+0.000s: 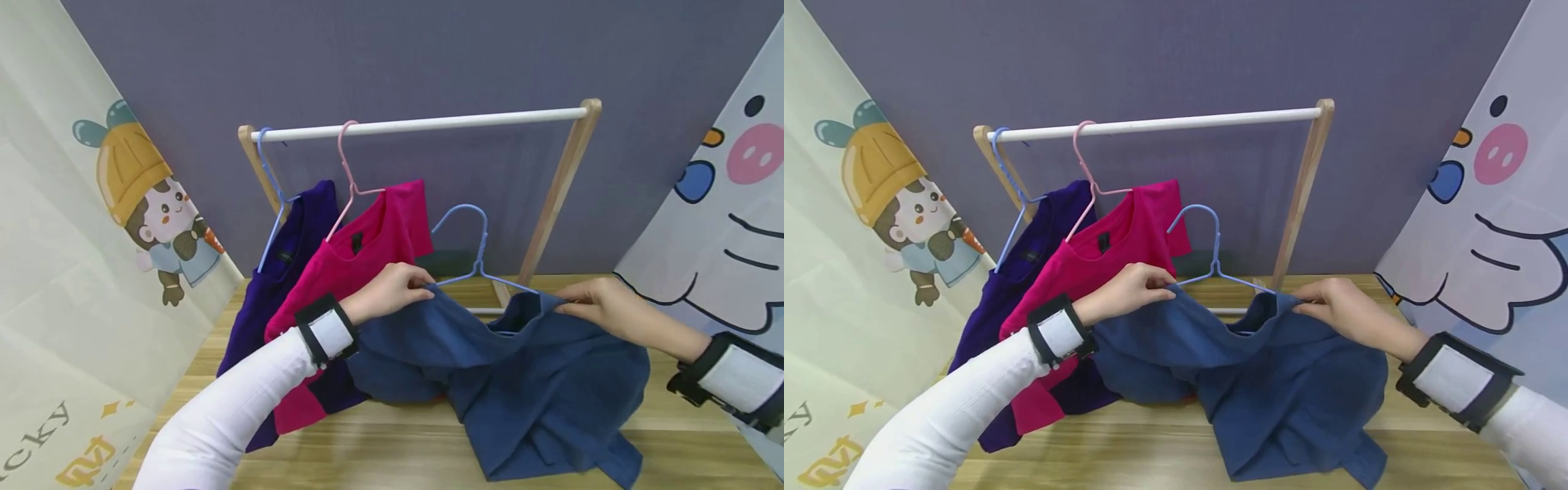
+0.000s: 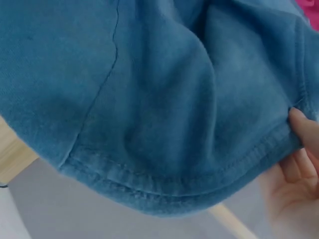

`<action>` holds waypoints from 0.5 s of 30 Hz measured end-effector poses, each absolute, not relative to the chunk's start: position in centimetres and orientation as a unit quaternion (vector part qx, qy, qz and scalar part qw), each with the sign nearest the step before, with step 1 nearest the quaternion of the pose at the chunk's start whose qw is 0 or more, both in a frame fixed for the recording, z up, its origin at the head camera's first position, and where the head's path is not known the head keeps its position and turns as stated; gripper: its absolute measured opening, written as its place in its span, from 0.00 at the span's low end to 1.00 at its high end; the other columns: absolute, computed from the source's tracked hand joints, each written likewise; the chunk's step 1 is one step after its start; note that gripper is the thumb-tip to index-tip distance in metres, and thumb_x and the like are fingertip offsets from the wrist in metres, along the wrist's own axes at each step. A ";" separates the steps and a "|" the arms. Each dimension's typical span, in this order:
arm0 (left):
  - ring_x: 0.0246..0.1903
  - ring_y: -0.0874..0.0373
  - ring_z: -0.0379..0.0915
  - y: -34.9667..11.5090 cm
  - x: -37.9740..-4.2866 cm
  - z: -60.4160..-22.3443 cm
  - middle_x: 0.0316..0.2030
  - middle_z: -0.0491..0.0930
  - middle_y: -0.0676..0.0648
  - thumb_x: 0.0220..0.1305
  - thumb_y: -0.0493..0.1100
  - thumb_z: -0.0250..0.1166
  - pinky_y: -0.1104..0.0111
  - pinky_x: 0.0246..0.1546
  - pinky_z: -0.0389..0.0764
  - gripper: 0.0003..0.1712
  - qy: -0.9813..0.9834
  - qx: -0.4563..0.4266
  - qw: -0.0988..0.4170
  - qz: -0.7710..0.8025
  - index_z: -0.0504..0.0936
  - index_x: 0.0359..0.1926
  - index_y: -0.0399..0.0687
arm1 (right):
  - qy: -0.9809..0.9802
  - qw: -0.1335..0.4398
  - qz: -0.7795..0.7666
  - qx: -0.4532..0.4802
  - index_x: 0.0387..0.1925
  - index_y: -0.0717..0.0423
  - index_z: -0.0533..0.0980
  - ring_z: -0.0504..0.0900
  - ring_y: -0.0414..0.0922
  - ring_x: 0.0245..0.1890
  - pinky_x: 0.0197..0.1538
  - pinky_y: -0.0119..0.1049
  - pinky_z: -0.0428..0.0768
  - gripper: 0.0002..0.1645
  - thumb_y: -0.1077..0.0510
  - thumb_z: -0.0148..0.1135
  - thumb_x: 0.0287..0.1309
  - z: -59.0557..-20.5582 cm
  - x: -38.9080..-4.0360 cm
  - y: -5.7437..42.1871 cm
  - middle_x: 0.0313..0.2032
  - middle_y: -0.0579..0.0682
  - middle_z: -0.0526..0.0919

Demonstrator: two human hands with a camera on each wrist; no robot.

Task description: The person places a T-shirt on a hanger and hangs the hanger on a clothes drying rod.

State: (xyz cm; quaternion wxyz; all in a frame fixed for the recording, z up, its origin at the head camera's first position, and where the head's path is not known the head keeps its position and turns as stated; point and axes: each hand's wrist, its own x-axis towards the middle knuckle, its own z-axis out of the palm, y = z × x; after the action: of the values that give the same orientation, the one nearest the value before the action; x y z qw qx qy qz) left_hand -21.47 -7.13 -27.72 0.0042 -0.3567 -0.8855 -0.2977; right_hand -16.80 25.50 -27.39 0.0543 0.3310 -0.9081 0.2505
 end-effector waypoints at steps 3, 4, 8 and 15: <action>0.22 0.63 0.68 -7.5 -21.5 -27.5 0.23 0.77 0.50 0.55 0.40 0.63 0.76 0.27 0.69 0.10 -0.887 -0.353 0.005 -0.297 0.82 0.38 0.40 | -0.912 0.067 0.246 0.320 0.35 0.62 0.80 0.79 0.33 0.27 0.28 0.28 0.76 0.09 0.67 0.59 0.50 -27.3 -16.7 26.5 0.31 0.52 0.83; 0.22 0.63 0.68 -7.6 -21.5 -27.5 0.23 0.77 0.50 0.55 0.39 0.63 0.76 0.27 0.69 0.10 -0.887 -0.352 0.006 -0.297 0.82 0.38 0.40 | -0.914 0.066 0.245 0.315 0.35 0.62 0.80 0.79 0.33 0.27 0.28 0.28 0.76 0.09 0.67 0.59 0.50 -27.2 -16.6 26.8 0.31 0.52 0.83; 0.21 0.63 0.67 -7.6 -21.7 -27.0 0.21 0.76 0.50 0.55 0.38 0.62 0.75 0.26 0.69 0.09 -0.888 -0.346 0.015 -0.304 0.82 0.37 0.40 | -0.919 0.046 0.244 0.306 0.35 0.61 0.80 0.78 0.31 0.28 0.28 0.28 0.76 0.08 0.66 0.59 0.51 -26.9 -16.2 27.9 0.30 0.48 0.83; 0.23 0.62 0.69 -6.7 -21.9 -26.5 0.25 0.79 0.49 0.55 0.38 0.62 0.75 0.29 0.69 0.08 -0.885 -0.344 0.058 -0.309 0.83 0.36 0.42 | -0.860 -0.096 0.301 0.400 0.31 0.58 0.77 0.68 0.32 0.16 0.18 0.28 0.69 0.07 0.69 0.56 0.53 -26.2 -15.4 29.3 0.24 0.38 0.77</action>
State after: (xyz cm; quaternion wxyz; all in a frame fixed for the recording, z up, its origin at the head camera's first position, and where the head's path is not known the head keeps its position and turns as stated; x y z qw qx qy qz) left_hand -21.86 -6.70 -26.48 0.0578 -0.3438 -0.8847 -0.3093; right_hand -15.42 29.28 -26.25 -0.0964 0.4004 -0.8601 0.3012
